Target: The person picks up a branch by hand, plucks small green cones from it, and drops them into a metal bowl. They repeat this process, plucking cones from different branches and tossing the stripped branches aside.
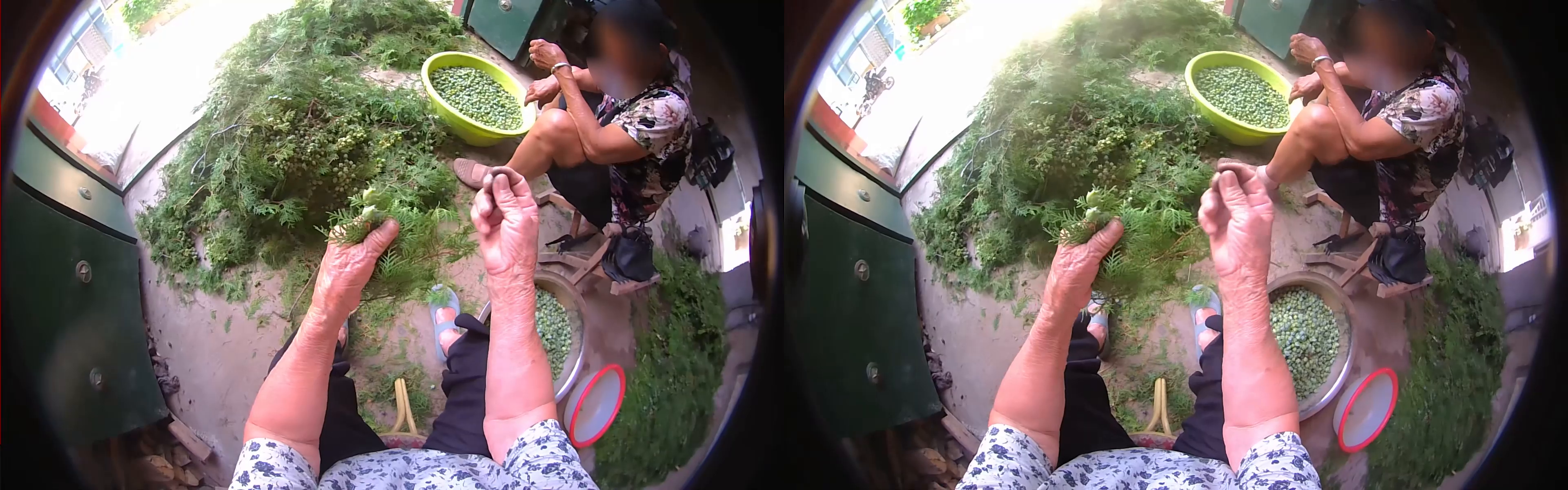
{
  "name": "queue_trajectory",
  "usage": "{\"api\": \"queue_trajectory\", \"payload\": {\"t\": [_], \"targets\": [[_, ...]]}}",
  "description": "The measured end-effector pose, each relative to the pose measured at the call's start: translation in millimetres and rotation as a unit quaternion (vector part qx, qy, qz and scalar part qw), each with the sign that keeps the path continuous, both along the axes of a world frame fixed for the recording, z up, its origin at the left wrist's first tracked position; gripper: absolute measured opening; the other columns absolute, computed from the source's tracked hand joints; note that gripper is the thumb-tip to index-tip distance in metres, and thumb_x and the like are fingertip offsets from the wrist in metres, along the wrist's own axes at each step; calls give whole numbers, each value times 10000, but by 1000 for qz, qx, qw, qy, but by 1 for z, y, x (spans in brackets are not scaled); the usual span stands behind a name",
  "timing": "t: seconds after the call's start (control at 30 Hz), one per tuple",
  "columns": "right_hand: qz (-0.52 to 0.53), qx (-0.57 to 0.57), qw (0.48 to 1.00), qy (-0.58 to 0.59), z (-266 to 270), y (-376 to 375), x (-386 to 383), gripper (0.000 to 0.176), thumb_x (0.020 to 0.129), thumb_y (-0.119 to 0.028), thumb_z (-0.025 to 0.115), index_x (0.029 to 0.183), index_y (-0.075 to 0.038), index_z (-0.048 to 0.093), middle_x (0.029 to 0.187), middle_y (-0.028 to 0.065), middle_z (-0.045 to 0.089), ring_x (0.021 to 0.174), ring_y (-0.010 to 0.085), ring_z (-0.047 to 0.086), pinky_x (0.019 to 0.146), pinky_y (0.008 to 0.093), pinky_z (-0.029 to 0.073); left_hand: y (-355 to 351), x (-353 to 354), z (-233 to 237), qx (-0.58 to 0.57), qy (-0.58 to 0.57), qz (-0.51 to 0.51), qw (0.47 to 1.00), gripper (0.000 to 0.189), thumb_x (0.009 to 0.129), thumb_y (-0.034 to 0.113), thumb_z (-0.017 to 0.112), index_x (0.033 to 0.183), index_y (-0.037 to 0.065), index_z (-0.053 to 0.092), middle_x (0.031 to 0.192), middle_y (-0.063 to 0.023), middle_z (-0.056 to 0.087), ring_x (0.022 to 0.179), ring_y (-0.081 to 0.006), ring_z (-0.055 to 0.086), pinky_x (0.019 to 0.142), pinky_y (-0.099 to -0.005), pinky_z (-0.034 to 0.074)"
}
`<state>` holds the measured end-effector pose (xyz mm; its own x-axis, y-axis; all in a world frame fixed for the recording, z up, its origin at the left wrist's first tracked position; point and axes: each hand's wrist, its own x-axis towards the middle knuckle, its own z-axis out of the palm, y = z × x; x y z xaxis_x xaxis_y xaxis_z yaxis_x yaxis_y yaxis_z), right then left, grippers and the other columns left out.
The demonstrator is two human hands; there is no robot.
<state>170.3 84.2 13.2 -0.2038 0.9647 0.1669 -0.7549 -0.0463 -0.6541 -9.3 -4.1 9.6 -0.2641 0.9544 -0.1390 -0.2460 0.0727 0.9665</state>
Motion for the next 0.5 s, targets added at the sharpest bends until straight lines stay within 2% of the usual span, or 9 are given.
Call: {"api": "queue_trajectory", "payload": {"t": [0.03,0.07,0.13,0.17,0.27,0.33,0.37,0.5], "targets": [[-25,-31,999,-33,10,-9,-9,107,886,-82,526,975,-44,571,804,52,600,582,105,558,414,193,406,0,1,1,-1,0,-2,1000,308,826,243,648,1046,32,600,908,3,606,833,-96,509,755,-277,421],[-50,-14,993,-103,21,-17,-18,130,887,-65,523,997,-47,589,786,41,594,559,75,533,424,183,393,0,1,3,-18,27,-38,999,303,829,236,645,1048,32,598,903,6,607,823,-92,508,745,-276,426],[-70,107,938,-321,28,-27,-23,145,881,-41,525,1000,-32,608,783,30,585,564,50,505,448,181,393,-1,2,5,-37,55,-75,995,298,831,229,643,1049,32,595,899,10,607,812,-88,507,735,-276,431],[-44,121,926,-356,30,-29,-26,158,864,-13,538,1000,-10,619,785,20,575,565,31,480,466,176,377,-2,4,5,-26,45,-84,995,284,835,222,638,1040,29,596,893,14,607,809,-85,504,730,-274,432],[-25,173,882,-437,25,-29,-31,171,816,5,587,974,-31,643,793,27,569,611,66,505,544,203,413,2,7,3,3,49,-93,994,227,843,200,624,997,34,611,849,5,620,777,-79,505,716,-274,435],[-11,192,872,-451,20,-27,-31,176,800,4,600,966,-32,645,787,40,570,643,93,522,587,221,427,4,6,-1,31,180,-146,972,250,843,224,628,987,20,615,788,23,605,710,-69,482,661,-259,435],[4,213,860,-463,18,-25,-32,182,784,4,614,959,-33,647,782,53,570,676,121,539,629,239,440,4,8,0,46,178,-153,971,239,853,228,617,963,15,613,744,39,592,678,-69,456,638,-267,428],[-12,172,871,-461,10,-26,-31,137,767,-32,639,902,-10,632,792,87,593,735,171,576,675,271,451,3,10,4,45,227,-170,958,164,824,169,638,926,42,621,771,-14,623,692,-78,509,644,-281,444]]}}
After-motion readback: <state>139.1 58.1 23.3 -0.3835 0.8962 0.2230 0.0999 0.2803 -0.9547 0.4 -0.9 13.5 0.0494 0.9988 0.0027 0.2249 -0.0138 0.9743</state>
